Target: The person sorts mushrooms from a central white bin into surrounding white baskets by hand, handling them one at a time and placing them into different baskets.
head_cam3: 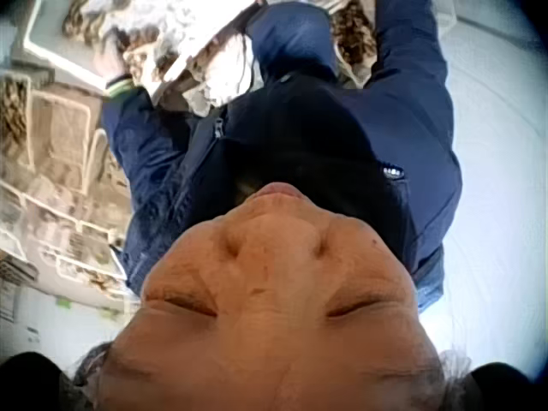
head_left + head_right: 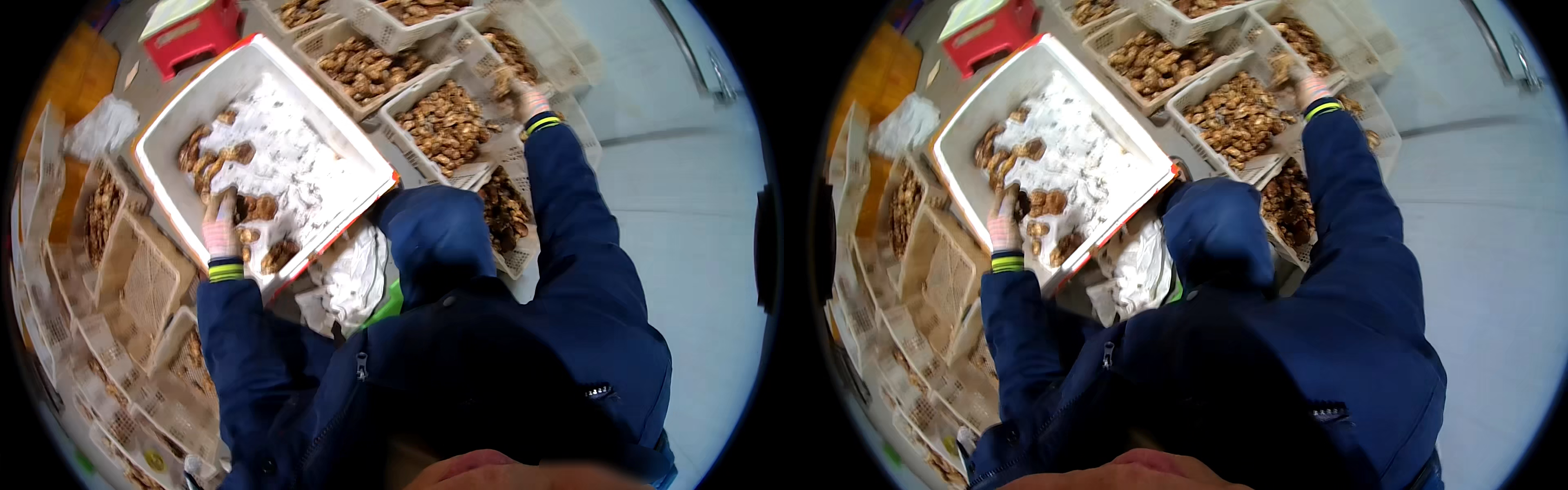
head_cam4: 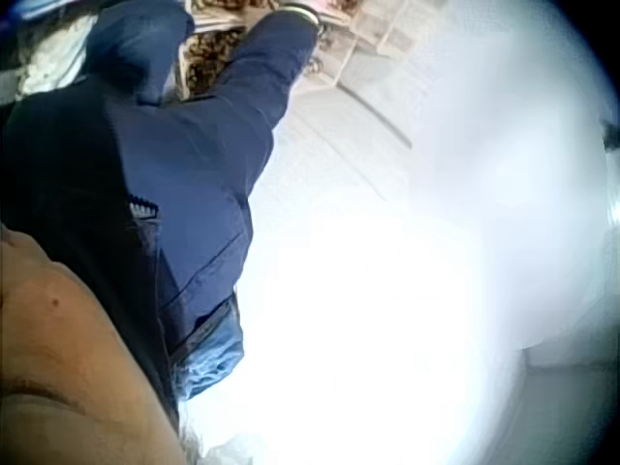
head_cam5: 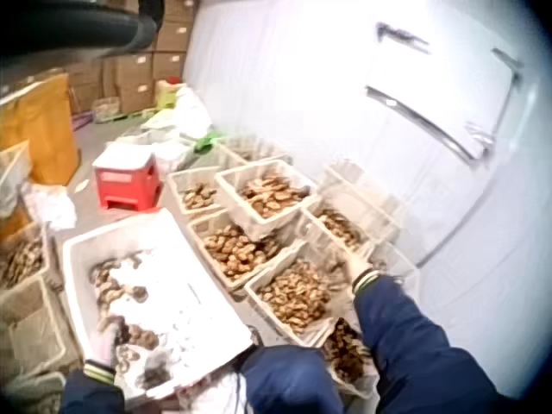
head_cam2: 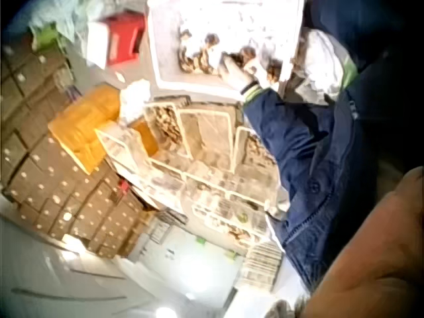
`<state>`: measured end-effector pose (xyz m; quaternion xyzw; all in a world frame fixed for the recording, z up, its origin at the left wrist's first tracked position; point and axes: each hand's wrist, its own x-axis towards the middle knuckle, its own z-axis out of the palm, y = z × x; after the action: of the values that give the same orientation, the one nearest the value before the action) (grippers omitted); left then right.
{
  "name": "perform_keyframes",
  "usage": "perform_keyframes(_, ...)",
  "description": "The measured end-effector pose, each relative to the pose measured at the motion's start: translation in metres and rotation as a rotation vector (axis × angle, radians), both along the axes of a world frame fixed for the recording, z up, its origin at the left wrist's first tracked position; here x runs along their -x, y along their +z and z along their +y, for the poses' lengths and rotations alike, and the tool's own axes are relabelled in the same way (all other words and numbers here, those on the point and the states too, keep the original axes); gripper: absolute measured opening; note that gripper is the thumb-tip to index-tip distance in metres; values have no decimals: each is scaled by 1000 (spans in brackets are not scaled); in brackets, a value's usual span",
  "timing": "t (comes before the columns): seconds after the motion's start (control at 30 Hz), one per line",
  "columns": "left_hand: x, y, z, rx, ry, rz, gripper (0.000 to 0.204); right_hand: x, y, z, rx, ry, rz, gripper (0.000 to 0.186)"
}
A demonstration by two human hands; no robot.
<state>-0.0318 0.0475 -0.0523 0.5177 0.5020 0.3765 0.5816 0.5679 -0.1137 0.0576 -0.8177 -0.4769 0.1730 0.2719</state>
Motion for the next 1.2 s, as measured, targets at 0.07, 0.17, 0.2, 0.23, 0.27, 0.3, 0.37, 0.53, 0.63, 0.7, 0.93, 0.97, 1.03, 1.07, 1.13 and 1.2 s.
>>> perform_keyframes(0.07, -3, 20, 0, -71, 11, 0, 33, -5, 16, 31, -750, -681, 1044, 58)
perform_keyframes(0.17, 35, 34, 18, -105, 257, -76, 38, 18, 25, 82, -681, -460, 1184, 57)
perform_keyframes(0.2, 34, 41, 21, -68, 358, -212, 33, 38, 16, 94, -456, -261, 1076, 58)
perform_keyframes(0.23, 43, 51, 21, -42, 466, -318, 30, 73, 4, 114, -237, -48, 966, 58)
perform_keyframes(0.27, 61, 49, 24, -53, 508, -380, 30, 115, -17, 131, -76, 145, 919, 52)
perform_keyframes(0.3, 82, 45, 23, -65, 558, -447, 29, 197, -11, 141, 72, 270, 729, 46)
perform_keyframes(0.37, 81, 48, 21, -71, 598, -468, 28, 261, -66, 170, 326, 525, 757, 44)
perform_keyframes(0.53, 87, 55, -1, -94, 569, -454, 27, 445, -162, 185, 741, 828, -233, 68)
perform_keyframes(0.63, 74, 66, -5, -108, 503, -517, 32, 455, -228, 195, 834, 565, 3, 75)
perform_keyframes(0.7, 77, 70, -10, -108, 446, -482, 34, 463, -266, 188, 743, 632, -62, 81)
perform_keyframes(0.93, 89, 68, -14, -45, 438, -510, 35, 485, -285, 194, 737, 493, 65, 68)
perform_keyframes(0.97, 84, 66, -10, -49, 412, -516, 35, 466, -290, 198, 735, 497, 161, 66)
perform_keyframes(1.03, 80, 56, -7, -56, 385, -517, 35, 452, -269, 202, 737, 527, 260, 49)
perform_keyframes(1.07, 80, 59, -11, -39, 360, -502, 36, 447, -242, 195, 782, 477, 583, 46)
perform_keyframes(1.13, 69, 50, -8, 25, 318, -440, 38, 425, -179, 184, 740, 423, 934, 44)
perform_keyframes(1.2, 56, 50, -8, 53, 216, -264, 39, 402, -130, 178, 488, 652, 976, 50)
